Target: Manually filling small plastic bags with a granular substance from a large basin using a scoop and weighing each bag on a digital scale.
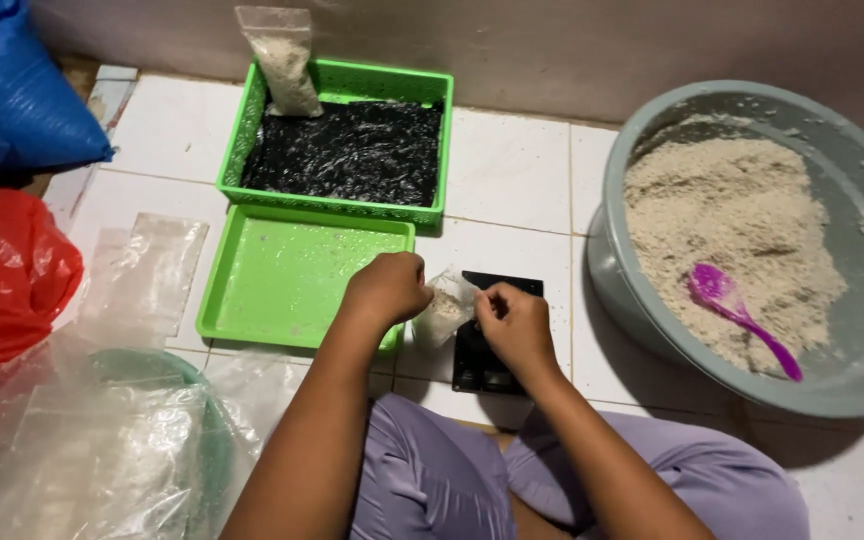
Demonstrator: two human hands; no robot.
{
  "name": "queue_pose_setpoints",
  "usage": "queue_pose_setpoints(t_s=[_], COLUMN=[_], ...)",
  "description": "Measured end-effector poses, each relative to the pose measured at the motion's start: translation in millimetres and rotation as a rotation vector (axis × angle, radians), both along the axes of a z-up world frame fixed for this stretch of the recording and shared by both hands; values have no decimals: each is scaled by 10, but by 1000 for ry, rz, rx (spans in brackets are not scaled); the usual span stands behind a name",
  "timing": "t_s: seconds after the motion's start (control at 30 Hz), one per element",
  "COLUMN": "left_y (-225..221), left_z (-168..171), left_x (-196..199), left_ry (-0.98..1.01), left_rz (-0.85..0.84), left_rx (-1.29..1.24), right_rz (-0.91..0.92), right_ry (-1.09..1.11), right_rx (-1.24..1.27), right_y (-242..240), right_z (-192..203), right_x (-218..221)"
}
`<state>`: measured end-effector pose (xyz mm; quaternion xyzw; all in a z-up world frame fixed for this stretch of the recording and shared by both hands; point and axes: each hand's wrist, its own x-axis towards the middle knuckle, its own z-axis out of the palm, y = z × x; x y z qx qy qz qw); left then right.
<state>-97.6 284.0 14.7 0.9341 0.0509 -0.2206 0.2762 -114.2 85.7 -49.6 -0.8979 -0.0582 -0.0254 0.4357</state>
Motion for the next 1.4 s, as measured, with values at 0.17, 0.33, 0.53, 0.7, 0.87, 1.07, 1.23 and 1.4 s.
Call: queue_pose_setpoints(t_s=[0.17,0.33,0.53,0.7,0.87,1.07,1.23,1.4], left_y=[-222,-594,-848,-864,-860,-609,-145,-288], left_z=[418,331,54,209,429,152,-895,-699], left_x=[-152,-85,27,25,-88,41,432,372], left_ry=[-105,-223,-182,-140,24,162,313,416], left_rz=[48,0,-28,-25,-56,-47,-164,-125], left_rx=[-160,-215,-230,-213,-222,-147,-4,-104], right_rz=[17,49,43,24,-12,-43,12,78], right_ry=[-68,114,159,296,334,445,622,628], right_rx=[-17,-97,-60,12,-89,-104,-241,-341], right_y=[-394,-738,-1058,-1012,-998,-1091,-1233,-1310], right_z=[209,578,158,538,713,672,459,254], right_x=[175,172,367,336,222,242,333,405])
